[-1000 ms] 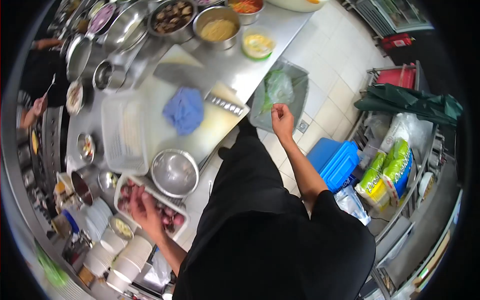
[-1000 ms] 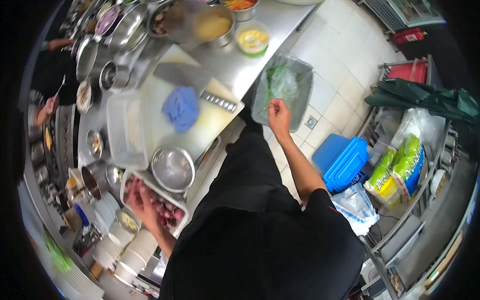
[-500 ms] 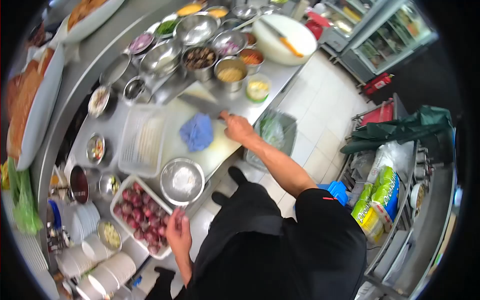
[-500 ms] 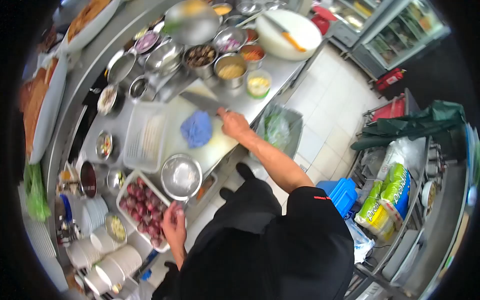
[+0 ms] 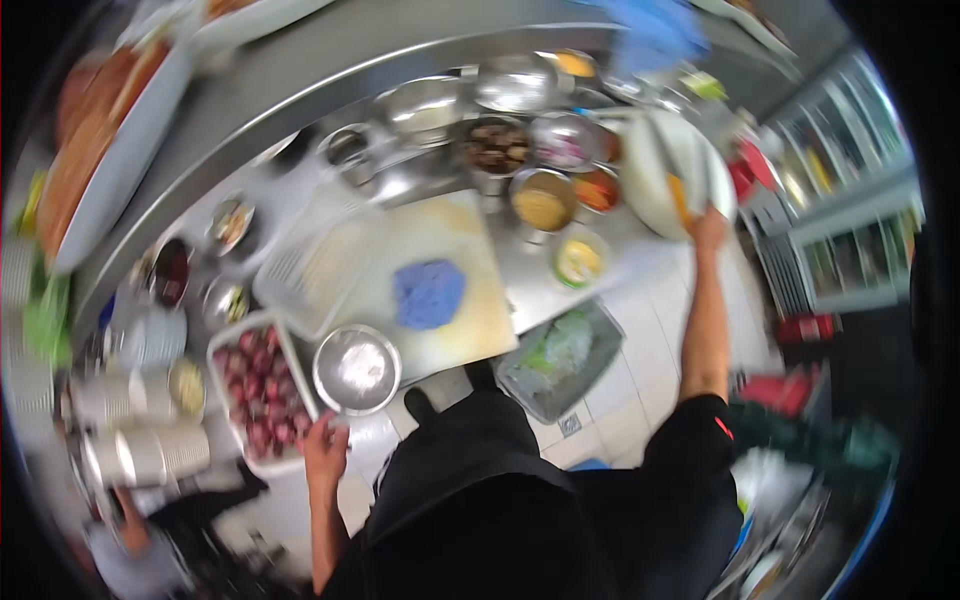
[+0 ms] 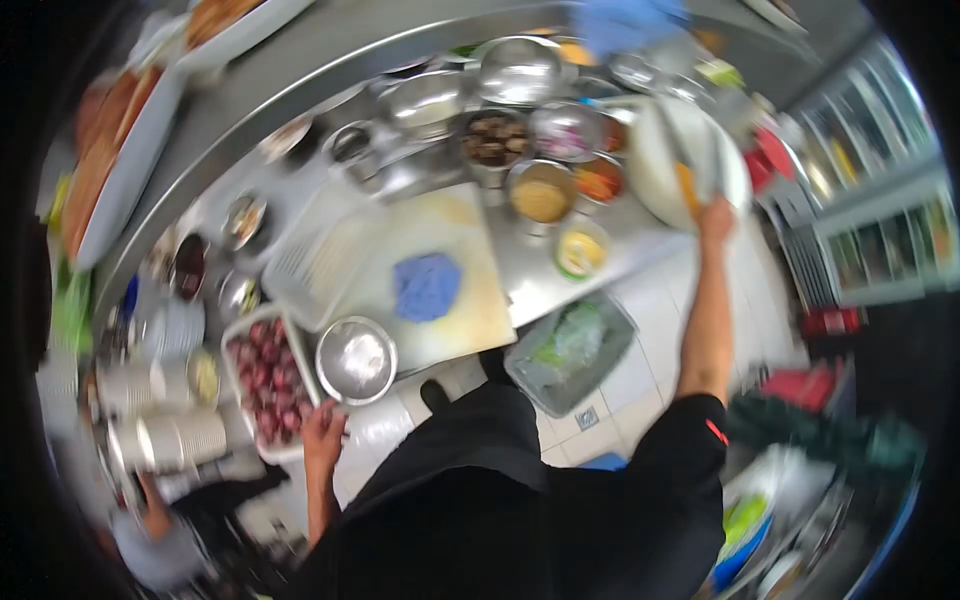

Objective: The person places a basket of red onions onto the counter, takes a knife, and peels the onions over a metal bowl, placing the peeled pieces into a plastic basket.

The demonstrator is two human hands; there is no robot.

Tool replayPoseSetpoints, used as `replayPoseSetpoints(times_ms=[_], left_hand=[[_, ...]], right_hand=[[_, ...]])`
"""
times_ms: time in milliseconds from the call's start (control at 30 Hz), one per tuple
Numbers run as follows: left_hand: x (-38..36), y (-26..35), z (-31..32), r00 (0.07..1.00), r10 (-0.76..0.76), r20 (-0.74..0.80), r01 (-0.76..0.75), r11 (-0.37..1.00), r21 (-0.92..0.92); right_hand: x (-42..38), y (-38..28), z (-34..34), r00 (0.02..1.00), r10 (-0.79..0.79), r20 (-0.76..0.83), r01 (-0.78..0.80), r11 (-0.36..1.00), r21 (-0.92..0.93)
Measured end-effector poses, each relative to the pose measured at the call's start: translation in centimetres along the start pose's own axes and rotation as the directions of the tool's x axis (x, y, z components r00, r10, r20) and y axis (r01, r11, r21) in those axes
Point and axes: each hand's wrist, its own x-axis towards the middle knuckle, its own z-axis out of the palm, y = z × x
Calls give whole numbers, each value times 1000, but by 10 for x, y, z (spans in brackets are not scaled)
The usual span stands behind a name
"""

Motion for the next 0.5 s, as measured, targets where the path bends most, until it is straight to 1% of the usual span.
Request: replayPoseSetpoints(times_ms=[33, 67, 100, 133, 167, 200, 233, 267, 300, 333, 367, 400, 433, 467, 500], left_hand=[[9, -17, 10, 991, 62, -121, -68, 997, -44], [18, -16, 14, 965, 125, -231, -122, 992, 26], [21, 6, 16, 883, 281, -377, -196, 949, 247], [22, 47, 15, 873, 224, -434, -141, 966, 216], [33, 67, 16, 821, 273, -502, -168, 955, 246], [58, 62, 17, 733, 469, -492, -305, 874, 379], [67, 93, 23, 712, 565, -418, -349, 801, 487], [85, 104, 32, 698, 632, -336, -363, 717, 595], [106, 112, 43, 681, 682, -269, -434, 670, 602], [125, 119, 58, 667, 695, -268, -407, 642, 650], [145, 123, 70, 650, 712, -264, -383, 607, 696], [165, 122, 73, 642, 720, -261, -392, 602, 696], [184, 120, 73, 715, 685, -138, -406, 568, 716], [197, 123, 74, 776, 631, -13, -423, 535, 732], [199, 130, 75, 775, 631, -8, -428, 536, 728]], right_hand=[[26, 32, 35, 998, -59, 18, 59, 998, 2], [30, 26, 24, 996, -24, 88, 27, 999, -39], [30, 28, 23, 992, -90, 86, 91, 996, -10], [42, 42, 42, 981, -121, 152, 124, 992, -11], [40, 34, 37, 980, -169, 106, 178, 980, -88], [38, 23, 31, 975, -216, 59, 223, 959, -172], [32, 4, 31, 970, -236, 59, 242, 957, -160], [22, -16, 29, 979, -203, 24, 203, 979, -16], [11, -32, 24, 987, -158, -3, 157, 980, 126], [-2, -47, 16, 988, -157, -6, 157, 979, 127], [-13, -61, 6, 980, -195, 42, 196, 980, -23], [-15, -67, 0, 971, -221, 92, 234, 957, -172], [-11, -67, -1, 974, -213, 82, 225, 959, -173], [-7, -65, -3, 977, -170, 128, 181, 980, -77], [-5, -63, -4, 974, -135, 181, 134, 991, 14]])
